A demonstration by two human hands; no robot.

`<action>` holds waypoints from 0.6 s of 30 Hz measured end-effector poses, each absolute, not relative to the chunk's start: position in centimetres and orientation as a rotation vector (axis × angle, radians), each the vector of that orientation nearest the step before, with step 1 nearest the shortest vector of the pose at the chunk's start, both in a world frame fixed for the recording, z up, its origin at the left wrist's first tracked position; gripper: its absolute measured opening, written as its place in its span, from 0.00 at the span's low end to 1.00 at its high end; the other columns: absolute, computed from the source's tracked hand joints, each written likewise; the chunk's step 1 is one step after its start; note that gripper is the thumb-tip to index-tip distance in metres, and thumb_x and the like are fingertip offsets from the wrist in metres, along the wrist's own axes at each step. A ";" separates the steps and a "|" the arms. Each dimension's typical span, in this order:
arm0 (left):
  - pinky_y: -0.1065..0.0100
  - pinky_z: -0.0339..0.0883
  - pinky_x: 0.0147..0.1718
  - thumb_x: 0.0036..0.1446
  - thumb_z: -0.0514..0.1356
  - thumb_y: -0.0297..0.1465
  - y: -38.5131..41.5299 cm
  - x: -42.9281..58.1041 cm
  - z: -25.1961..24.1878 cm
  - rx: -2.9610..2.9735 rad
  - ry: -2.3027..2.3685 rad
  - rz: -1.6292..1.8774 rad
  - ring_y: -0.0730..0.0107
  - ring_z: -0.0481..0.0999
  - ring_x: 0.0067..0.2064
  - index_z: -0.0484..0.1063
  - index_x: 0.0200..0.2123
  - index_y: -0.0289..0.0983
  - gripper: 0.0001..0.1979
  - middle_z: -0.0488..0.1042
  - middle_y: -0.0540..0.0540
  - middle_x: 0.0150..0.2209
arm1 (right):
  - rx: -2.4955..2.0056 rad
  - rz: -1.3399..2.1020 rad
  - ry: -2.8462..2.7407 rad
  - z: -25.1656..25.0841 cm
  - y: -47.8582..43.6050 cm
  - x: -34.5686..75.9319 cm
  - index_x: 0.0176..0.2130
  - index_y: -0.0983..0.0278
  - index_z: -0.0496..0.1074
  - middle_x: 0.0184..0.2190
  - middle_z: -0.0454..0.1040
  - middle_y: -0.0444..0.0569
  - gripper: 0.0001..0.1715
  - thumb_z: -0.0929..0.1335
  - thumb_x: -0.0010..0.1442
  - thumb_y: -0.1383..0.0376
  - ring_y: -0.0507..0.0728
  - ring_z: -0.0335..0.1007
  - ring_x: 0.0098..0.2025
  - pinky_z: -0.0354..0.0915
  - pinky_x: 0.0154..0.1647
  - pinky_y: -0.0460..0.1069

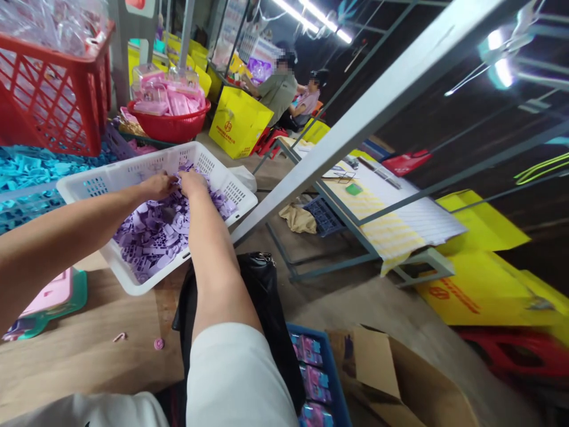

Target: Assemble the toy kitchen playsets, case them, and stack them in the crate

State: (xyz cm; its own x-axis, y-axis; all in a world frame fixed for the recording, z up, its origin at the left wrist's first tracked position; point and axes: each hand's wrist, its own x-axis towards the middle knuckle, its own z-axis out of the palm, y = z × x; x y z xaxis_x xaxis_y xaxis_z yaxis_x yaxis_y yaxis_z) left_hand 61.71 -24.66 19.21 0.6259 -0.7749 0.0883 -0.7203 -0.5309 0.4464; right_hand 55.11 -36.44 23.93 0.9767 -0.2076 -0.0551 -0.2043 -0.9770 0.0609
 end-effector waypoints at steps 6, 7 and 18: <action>0.59 0.68 0.55 0.61 0.60 0.37 -25.4 60.9 19.0 2.582 -1.107 -0.113 0.48 0.77 0.54 0.72 0.59 0.29 0.26 0.69 0.29 0.59 | 3.113 -0.042 -0.299 23.8 -36.1 55.2 0.61 0.66 0.69 0.63 0.69 0.63 0.32 0.70 0.59 0.77 0.66 0.72 0.61 0.66 0.64 0.57; 0.60 0.68 0.54 0.61 0.60 0.36 -25.4 60.9 19.0 2.592 -1.106 -0.108 0.49 0.77 0.53 0.73 0.59 0.30 0.25 0.70 0.30 0.58 | 3.134 -0.032 -0.292 23.9 -36.4 55.2 0.60 0.66 0.70 0.61 0.70 0.62 0.30 0.71 0.58 0.77 0.66 0.72 0.61 0.67 0.64 0.57; 0.63 0.69 0.47 0.60 0.61 0.32 -24.1 61.7 20.4 2.486 -0.967 -0.047 0.56 0.77 0.49 0.75 0.55 0.36 0.20 0.78 0.40 0.47 | 3.838 0.136 -0.459 23.3 -39.8 55.9 0.42 0.64 0.71 0.31 0.72 0.43 0.17 0.76 0.54 0.74 0.54 0.74 0.31 0.79 0.37 0.57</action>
